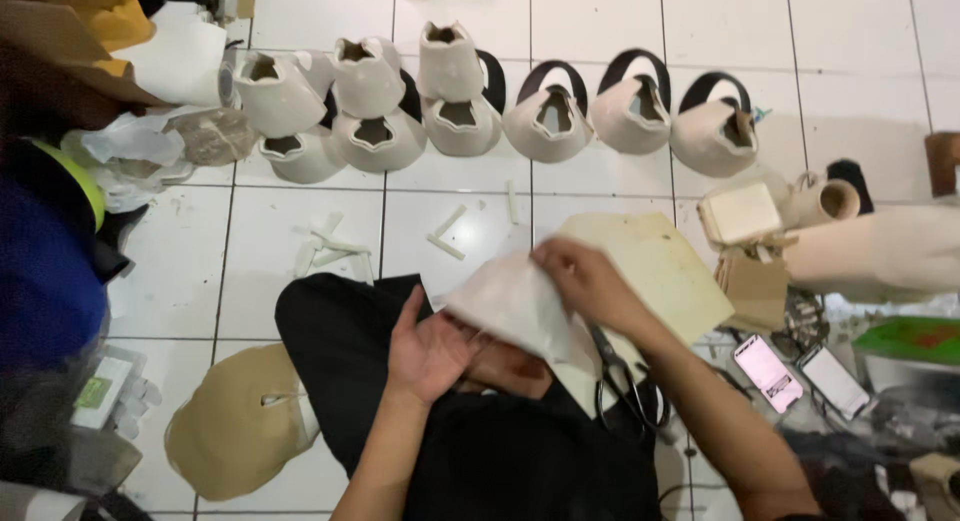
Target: The person sits on the floor and uses scissors to cut strips from a white foam sheet. They then insert these strips into the openings of white shoe-like objects, pressing them into place by hand.
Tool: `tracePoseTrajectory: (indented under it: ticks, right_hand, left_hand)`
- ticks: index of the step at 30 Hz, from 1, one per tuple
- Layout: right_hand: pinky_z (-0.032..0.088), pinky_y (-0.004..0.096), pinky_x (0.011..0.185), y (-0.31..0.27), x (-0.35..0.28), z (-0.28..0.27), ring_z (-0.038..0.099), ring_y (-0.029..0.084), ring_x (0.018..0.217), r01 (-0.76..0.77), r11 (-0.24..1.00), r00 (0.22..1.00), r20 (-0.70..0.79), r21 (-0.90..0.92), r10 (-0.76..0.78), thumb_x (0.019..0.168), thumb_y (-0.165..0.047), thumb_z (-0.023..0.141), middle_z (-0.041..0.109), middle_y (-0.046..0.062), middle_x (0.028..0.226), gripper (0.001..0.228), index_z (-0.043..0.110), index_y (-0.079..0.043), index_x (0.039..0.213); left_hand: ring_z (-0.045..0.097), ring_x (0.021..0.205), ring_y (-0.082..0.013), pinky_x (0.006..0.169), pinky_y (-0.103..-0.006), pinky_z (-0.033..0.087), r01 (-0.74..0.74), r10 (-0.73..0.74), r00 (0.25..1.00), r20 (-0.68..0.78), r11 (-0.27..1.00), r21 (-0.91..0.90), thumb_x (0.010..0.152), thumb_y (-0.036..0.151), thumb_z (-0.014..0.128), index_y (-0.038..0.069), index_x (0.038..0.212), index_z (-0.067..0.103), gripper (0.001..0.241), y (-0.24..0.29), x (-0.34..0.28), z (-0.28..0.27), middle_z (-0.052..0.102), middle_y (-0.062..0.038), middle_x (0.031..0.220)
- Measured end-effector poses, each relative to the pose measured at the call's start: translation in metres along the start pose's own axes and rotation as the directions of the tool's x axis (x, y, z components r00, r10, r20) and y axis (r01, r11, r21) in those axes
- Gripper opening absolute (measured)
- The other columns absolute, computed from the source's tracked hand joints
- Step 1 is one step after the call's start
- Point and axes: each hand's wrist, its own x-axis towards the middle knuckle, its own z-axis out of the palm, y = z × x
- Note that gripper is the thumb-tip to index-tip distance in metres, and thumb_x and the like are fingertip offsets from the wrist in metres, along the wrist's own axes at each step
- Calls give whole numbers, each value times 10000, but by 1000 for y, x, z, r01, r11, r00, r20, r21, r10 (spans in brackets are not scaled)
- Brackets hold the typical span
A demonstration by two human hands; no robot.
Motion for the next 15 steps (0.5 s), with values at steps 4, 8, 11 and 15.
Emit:
tracePoseTrajectory:
  ticks: [4, 8, 11, 15]
  right_hand:
    - [468, 551, 772, 23, 112, -54, 622, 456, 907, 22, 966, 994, -102, -256, -49, 988, -284, 467, 663, 218, 881, 284, 644, -68, 936]
    - [382, 446, 676, 11, 210, -98, 551, 364, 787, 240, 843, 875, -268, -482, -402, 1046, -282, 396, 581, 171, 851, 343, 589, -40, 898]
    - [359, 431, 749, 18, 271, -97, 496, 295, 708, 295, 808, 840, -265, -509, -474, 1059, -253, 420, 519, 118, 824, 332, 511, -40, 820]
    - [339, 620, 647, 58, 334, -70, 523, 460, 853, 264, 672, 841, -175, -692, -511, 904, -167, 442, 551, 203, 851, 160, 569, -83, 853]
  left_hand:
    - [483, 1254, -383, 1084, -510, 346, -63, 70, 994, -88, 995, 81, 854, 431, 502, -38, 1274, 486, 629, 17, 5, -28, 506, -243, 1358]
    - [486, 1266, -351, 1043, -401, 379, -142, 186, 942, -280, 975, 171, 898, 214, 424, -46, 1268, 500, 459, 30, 29, -90, 522, -224, 1357]
    - [495, 1241, -365, 1013, -417, 388, -160, 207, 945, -255, 968, 193, 901, 259, 412, -28, 1304, 491, 501, 31, 47, -126, 521, -230, 1360]
    - [576, 1122, -425, 911, -463, 473, -219, 261, 958, -118, 932, 287, 885, 212, 398, -47, 1299, 498, 498, 28, 71, -162, 565, -298, 1297]
